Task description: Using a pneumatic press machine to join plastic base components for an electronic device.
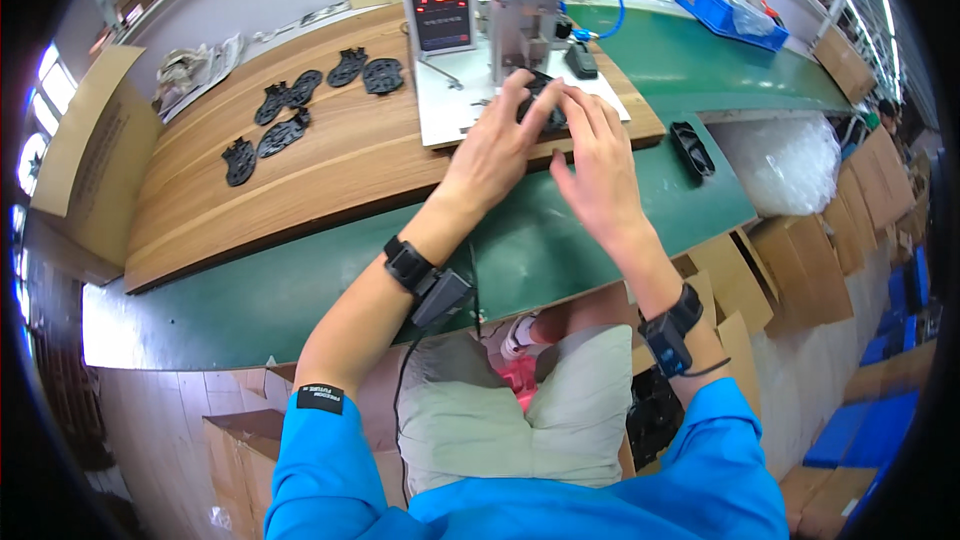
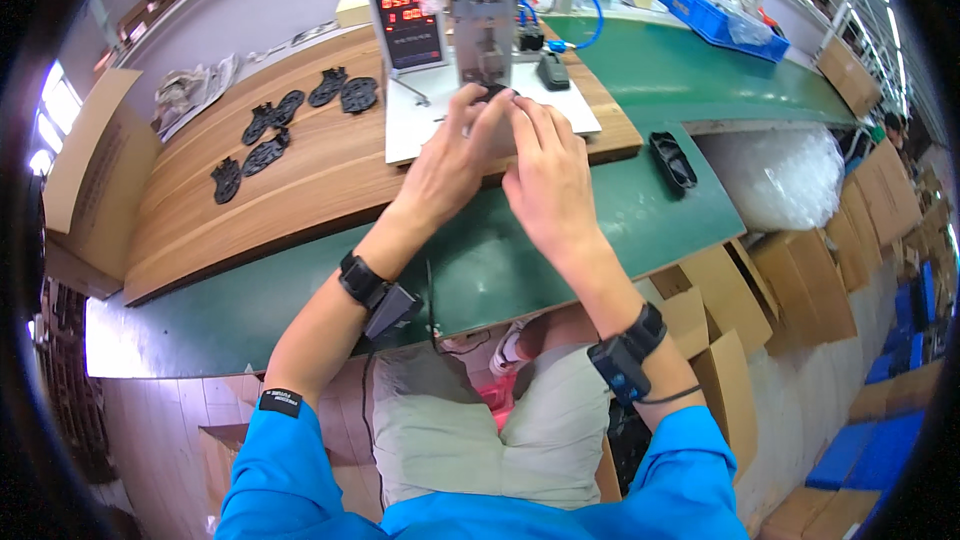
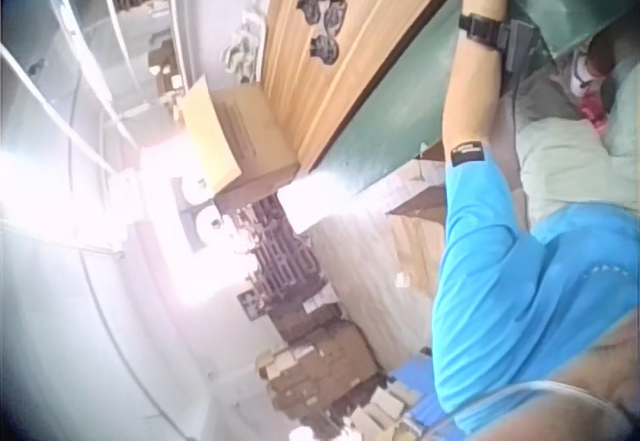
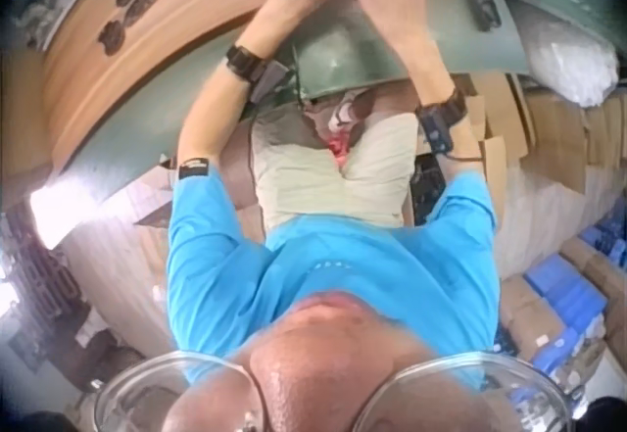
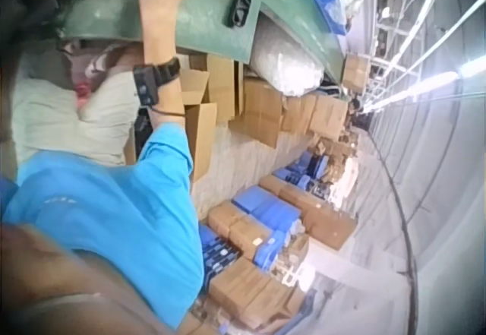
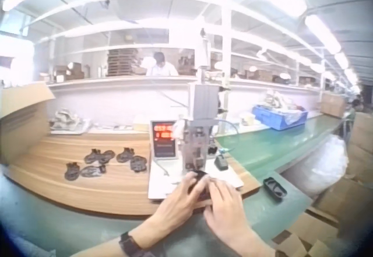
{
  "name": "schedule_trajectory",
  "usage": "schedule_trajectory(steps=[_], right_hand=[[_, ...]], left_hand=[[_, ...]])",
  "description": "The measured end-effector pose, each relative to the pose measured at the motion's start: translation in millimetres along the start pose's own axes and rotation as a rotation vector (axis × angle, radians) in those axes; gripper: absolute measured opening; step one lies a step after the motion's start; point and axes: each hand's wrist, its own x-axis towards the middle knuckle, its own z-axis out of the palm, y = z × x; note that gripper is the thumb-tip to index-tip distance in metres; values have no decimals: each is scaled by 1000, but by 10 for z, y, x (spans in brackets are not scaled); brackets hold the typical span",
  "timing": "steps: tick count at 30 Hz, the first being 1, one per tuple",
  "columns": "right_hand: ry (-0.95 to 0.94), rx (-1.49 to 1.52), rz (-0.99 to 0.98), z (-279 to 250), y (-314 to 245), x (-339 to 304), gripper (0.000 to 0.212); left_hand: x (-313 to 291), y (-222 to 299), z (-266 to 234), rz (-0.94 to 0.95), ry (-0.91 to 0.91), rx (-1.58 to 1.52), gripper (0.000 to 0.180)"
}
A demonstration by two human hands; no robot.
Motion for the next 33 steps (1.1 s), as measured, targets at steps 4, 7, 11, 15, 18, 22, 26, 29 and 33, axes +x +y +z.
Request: schedule_trajectory(steps=[4, 7, 11, 15, 18, 22, 26, 29, 33], right_hand=[[-81, -82, 46, 287, 125, 205, 43], [-139, -72, 75, 306, 122, 234, 37], [-164, -3, 60, 215, 117, 303, 34], [-168, -29, 19, 279, 103, 354, 33], [-166, -32, 36, 258, 130, 301, 32], [-193, -27, 75, 232, 147, 330, 31], [-182, -40, 73, 247, 130, 314, 31], [-196, -24, 87, 244, 128, 328, 32], [-204, -44, 93, 239, 137, 331, 32]], left_hand=[[-15, -49, -47, -21, -33, -84, 79], [-86, -206, -196, -38, 41, -5, 78], [-370, -951, -778, -268, 190, 283, 69], [-1092, -1798, -1437, -838, -85, 774, 72], [-1281, -1843, -1552, -883, -284, 769, 71], [-1006, -1364, -1310, -591, -232, 483, 62], [-923, -1157, -1236, -375, -292, 264, 35], [-901, -1104, -1213, -343, -171, 270, 23], [-786, -1029, -1221, -384, -79, 235, 23]])
